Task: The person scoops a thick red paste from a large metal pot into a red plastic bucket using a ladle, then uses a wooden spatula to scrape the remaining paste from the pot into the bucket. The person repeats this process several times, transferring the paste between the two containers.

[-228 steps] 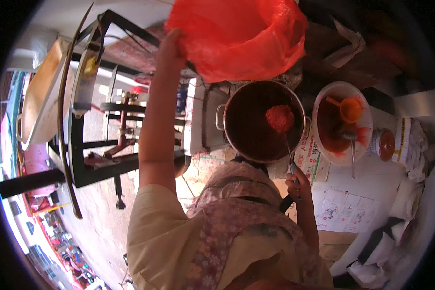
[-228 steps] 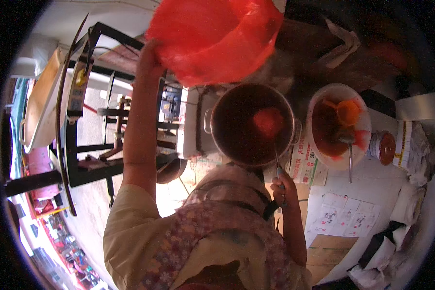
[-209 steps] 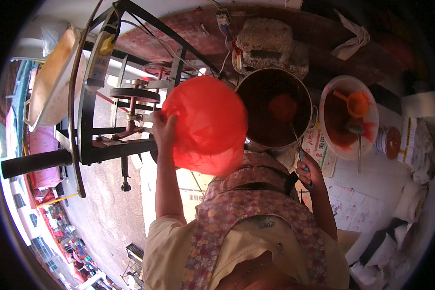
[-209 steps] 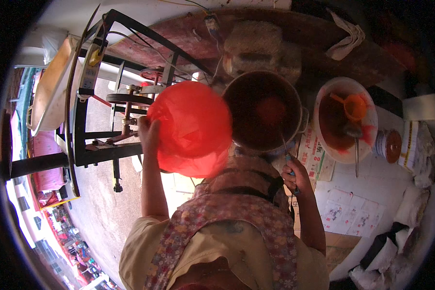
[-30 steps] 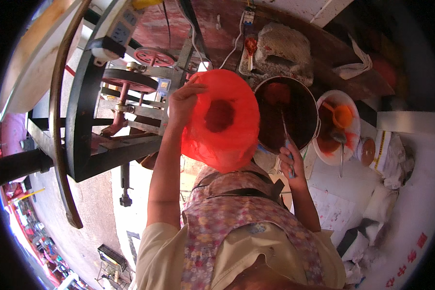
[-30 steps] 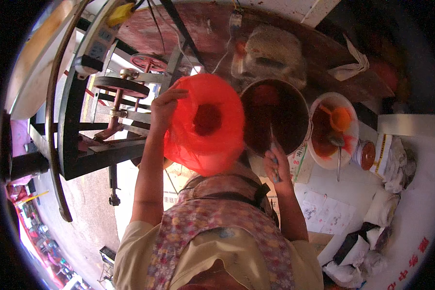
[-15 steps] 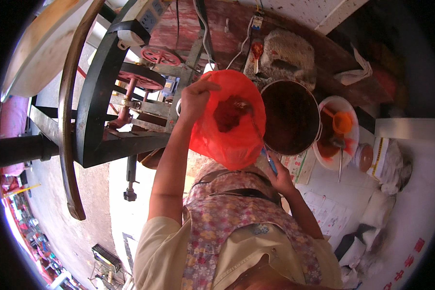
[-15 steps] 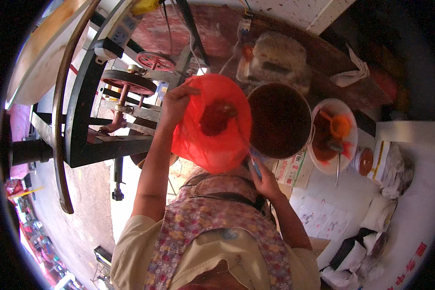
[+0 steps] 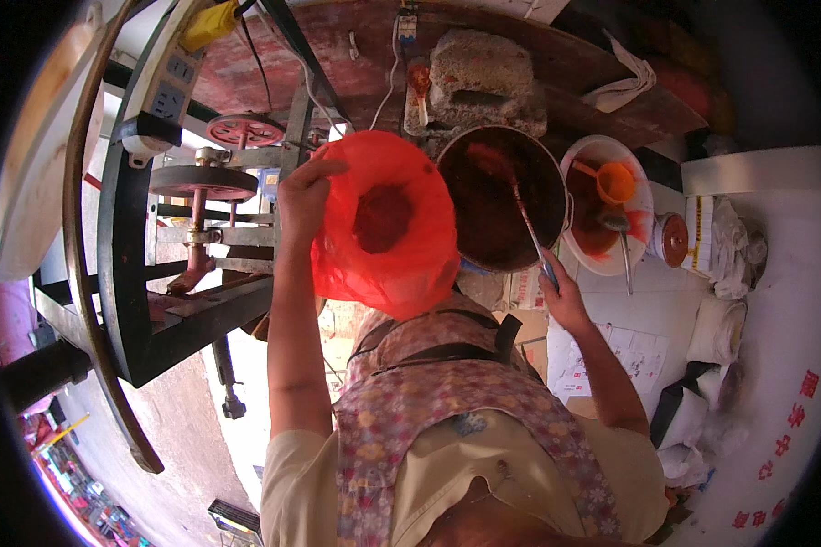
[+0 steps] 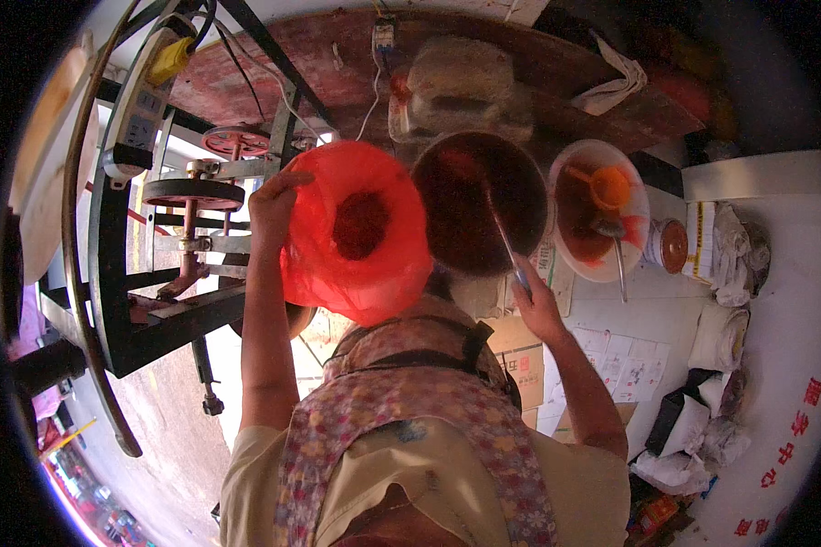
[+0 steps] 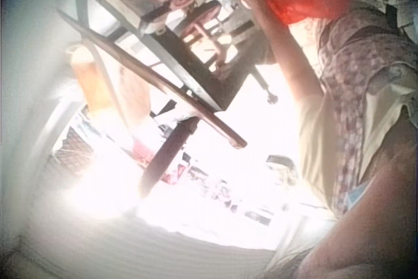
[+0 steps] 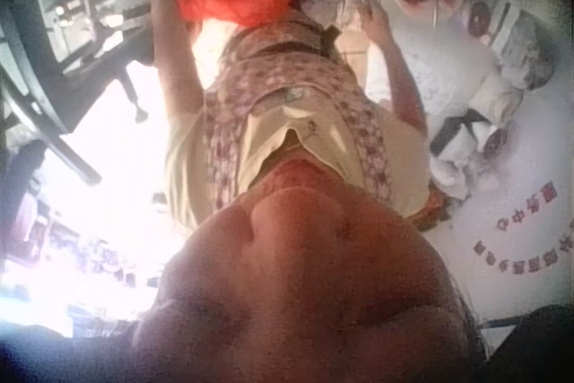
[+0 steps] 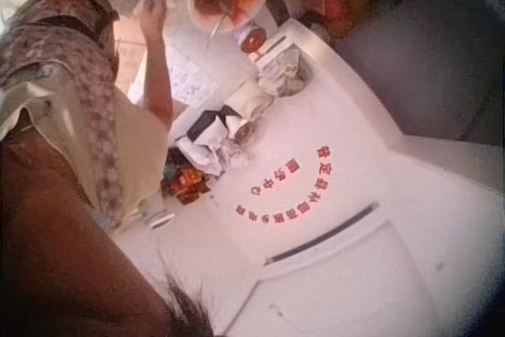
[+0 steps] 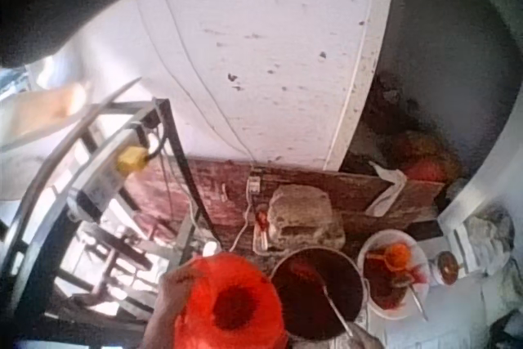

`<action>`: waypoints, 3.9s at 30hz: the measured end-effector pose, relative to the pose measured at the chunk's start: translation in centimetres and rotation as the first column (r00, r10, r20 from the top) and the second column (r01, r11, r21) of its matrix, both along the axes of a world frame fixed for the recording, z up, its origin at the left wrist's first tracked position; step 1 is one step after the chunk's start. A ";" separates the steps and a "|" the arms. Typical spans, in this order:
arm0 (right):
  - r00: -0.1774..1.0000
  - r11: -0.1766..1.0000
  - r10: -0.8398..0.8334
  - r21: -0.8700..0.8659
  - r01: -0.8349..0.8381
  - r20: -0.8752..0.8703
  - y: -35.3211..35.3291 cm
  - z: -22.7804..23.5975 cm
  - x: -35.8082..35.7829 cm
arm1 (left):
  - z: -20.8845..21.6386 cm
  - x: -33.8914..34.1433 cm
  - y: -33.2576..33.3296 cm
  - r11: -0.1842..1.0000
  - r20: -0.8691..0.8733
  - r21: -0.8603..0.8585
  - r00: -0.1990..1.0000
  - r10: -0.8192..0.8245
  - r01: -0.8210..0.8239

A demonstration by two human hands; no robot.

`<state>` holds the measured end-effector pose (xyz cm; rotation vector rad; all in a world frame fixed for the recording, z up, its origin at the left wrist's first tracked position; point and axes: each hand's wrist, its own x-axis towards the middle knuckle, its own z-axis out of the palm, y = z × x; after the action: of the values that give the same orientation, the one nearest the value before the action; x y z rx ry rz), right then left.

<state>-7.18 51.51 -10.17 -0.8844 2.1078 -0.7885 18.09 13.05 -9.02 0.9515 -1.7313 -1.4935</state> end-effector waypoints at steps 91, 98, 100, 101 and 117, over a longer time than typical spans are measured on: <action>0.989 0.989 0.142 0.058 -0.139 -0.047 0.0 -4.5 -2.5 | 1.8 -0.7 0.2 0.932 0.380 -0.317 0.924 -0.046 0.177; 0.863 0.833 0.495 0.337 -0.438 -0.103 -7.0 -8.9 -6.0 | 1.3 -1.7 -0.1 0.888 0.481 -0.395 0.876 -0.020 0.237; 0.822 0.800 0.558 0.334 -0.498 -0.111 -8.4 -10.6 -6.9 | 1.4 -1.8 -0.2 0.894 0.484 -0.385 0.875 -0.015 0.228; 0.788 0.731 0.613 0.419 -0.539 -0.054 -8.8 -11.6 -7.3 | 1.4 -1.8 -0.1 0.901 0.474 -0.374 0.880 -0.020 0.222; 0.523 0.856 -0.166 0.385 -0.345 0.836 -5.4 -5.1 -10.7 | 0.7 -1.7 -0.8 0.933 0.375 -0.332 0.927 -0.004 0.138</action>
<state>-17.89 46.14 -15.26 -0.1878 1.2211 -0.4004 16.35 12.26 -8.36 1.0281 -2.2340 -1.0308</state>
